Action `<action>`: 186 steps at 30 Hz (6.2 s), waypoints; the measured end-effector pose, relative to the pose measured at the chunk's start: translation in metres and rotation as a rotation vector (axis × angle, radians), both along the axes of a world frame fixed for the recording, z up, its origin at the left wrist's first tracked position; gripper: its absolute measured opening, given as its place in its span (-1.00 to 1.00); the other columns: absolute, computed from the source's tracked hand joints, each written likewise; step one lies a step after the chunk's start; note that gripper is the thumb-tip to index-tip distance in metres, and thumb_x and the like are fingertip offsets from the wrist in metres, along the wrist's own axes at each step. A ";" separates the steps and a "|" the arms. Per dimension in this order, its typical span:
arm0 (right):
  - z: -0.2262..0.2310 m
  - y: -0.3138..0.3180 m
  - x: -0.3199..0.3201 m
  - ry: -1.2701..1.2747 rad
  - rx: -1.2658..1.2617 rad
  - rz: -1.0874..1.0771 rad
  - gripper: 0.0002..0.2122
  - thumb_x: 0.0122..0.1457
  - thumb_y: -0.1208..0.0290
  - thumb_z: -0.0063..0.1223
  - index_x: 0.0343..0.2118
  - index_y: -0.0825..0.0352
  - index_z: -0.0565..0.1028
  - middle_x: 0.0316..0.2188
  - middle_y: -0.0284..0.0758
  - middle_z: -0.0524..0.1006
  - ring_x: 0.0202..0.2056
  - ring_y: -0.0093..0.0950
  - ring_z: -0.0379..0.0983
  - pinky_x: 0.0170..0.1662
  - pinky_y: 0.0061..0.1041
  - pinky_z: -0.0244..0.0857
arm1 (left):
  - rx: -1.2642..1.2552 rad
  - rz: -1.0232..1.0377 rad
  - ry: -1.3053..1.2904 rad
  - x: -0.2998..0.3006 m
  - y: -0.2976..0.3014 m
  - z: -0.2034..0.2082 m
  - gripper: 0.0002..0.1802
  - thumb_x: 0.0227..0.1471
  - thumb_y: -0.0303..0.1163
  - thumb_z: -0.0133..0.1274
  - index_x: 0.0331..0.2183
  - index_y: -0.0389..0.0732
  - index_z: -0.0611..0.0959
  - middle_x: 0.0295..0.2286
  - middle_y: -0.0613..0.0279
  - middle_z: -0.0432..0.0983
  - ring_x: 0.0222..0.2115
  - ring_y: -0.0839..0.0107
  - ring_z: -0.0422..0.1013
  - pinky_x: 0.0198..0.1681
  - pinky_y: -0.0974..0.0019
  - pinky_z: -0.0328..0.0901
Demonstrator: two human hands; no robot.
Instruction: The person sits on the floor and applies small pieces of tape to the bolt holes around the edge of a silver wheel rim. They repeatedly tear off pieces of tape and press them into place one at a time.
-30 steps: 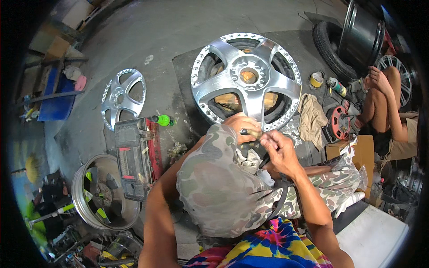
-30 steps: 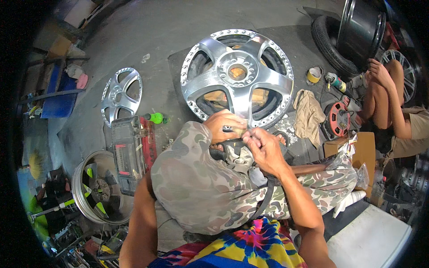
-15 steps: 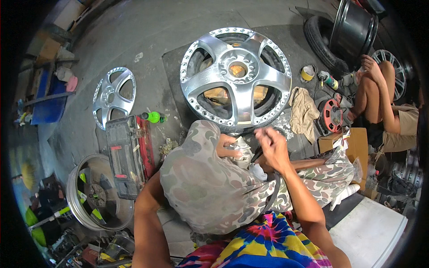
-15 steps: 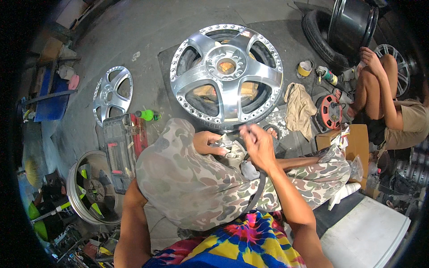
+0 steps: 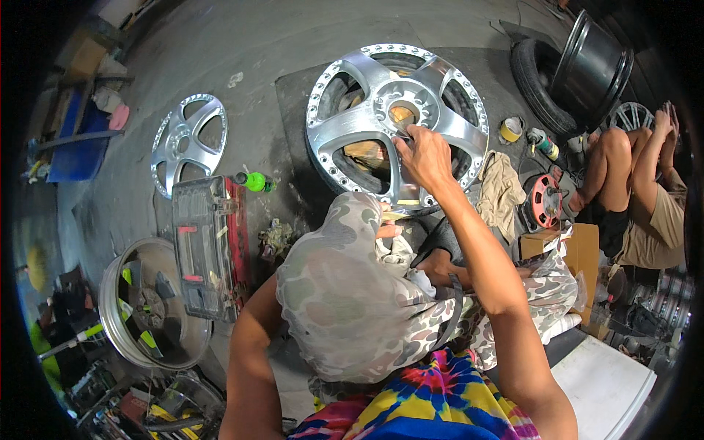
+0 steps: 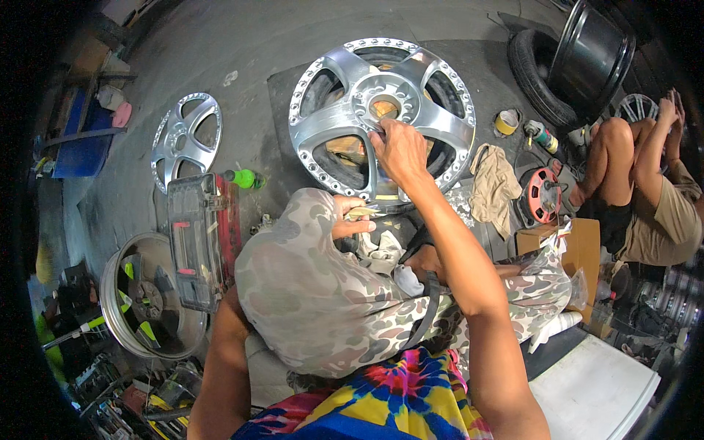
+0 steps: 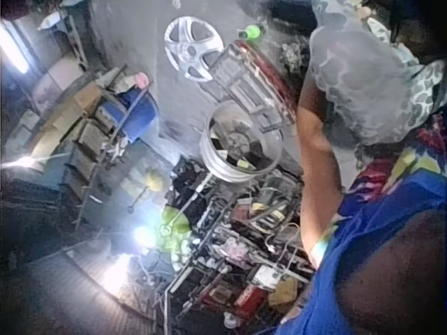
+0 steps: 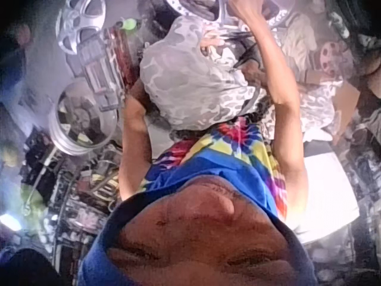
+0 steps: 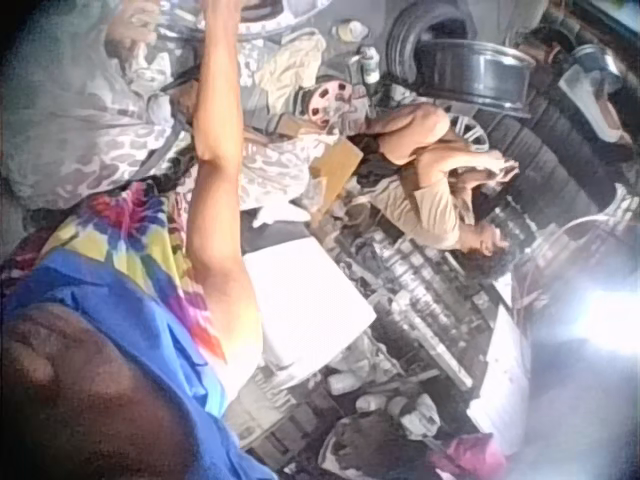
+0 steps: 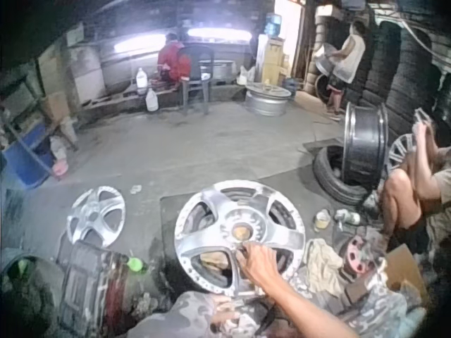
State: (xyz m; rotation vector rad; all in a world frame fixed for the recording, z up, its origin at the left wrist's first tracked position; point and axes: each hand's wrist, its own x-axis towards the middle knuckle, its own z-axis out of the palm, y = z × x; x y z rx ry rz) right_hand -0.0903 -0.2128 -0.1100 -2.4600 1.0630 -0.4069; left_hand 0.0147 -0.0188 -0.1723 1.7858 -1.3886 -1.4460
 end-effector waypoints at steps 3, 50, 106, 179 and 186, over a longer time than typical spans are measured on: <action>-0.004 -0.001 0.007 0.027 0.025 0.007 -0.76 0.25 0.25 0.22 -0.26 0.38 0.63 -0.41 0.05 0.65 -0.30 0.08 0.62 -0.19 0.03 0.45 | 0.033 0.011 -0.030 0.002 0.001 0.014 -0.29 0.08 0.14 0.35 0.03 -0.25 0.70 -0.18 0.00 0.68 -0.13 0.15 0.56 -0.02 0.10 0.39; -0.019 0.085 -0.156 -0.021 0.502 -0.003 -0.77 0.36 0.30 0.19 -0.21 0.41 0.67 -0.59 -0.21 0.41 -0.47 -0.49 0.25 -0.36 -0.37 0.20 | 0.324 0.873 -0.918 0.096 0.261 -0.168 -0.71 -0.04 -0.34 0.15 -0.27 -0.29 0.72 -0.35 -0.25 0.67 -0.24 -0.30 0.61 -0.10 -0.21 0.48; -0.038 0.089 -0.162 0.025 0.642 -0.101 -0.78 0.34 0.27 0.15 -0.21 0.32 0.67 -0.49 -0.27 0.57 -0.36 -0.31 0.43 0.11 -0.27 0.26 | -0.557 0.252 -0.623 0.102 -0.023 0.216 -0.58 0.23 -0.36 0.21 0.12 -0.14 0.68 -0.07 0.06 0.66 0.02 0.28 0.51 0.14 0.18 0.39; -0.023 -0.054 -0.060 -0.265 0.058 0.048 -0.79 0.31 0.43 0.16 -0.03 0.28 0.63 -0.25 -0.09 0.64 -0.36 -0.17 0.62 -0.23 -0.25 0.46 | -0.815 0.030 -0.786 0.006 -0.117 0.024 -0.51 0.24 -0.15 0.18 0.14 -0.10 0.64 -0.15 0.11 0.44 -0.08 0.14 0.41 -0.02 0.06 0.32; -0.024 -0.052 -0.061 -0.194 0.166 0.025 -0.78 0.39 0.40 0.13 0.01 0.35 0.61 -0.31 -0.17 0.64 -0.34 -0.40 0.61 -0.21 -0.40 0.45 | -0.783 0.017 -0.831 0.004 -0.122 0.022 -0.52 0.26 -0.13 0.15 0.15 -0.08 0.64 -0.12 0.10 0.43 -0.06 0.15 0.39 -0.03 0.07 0.31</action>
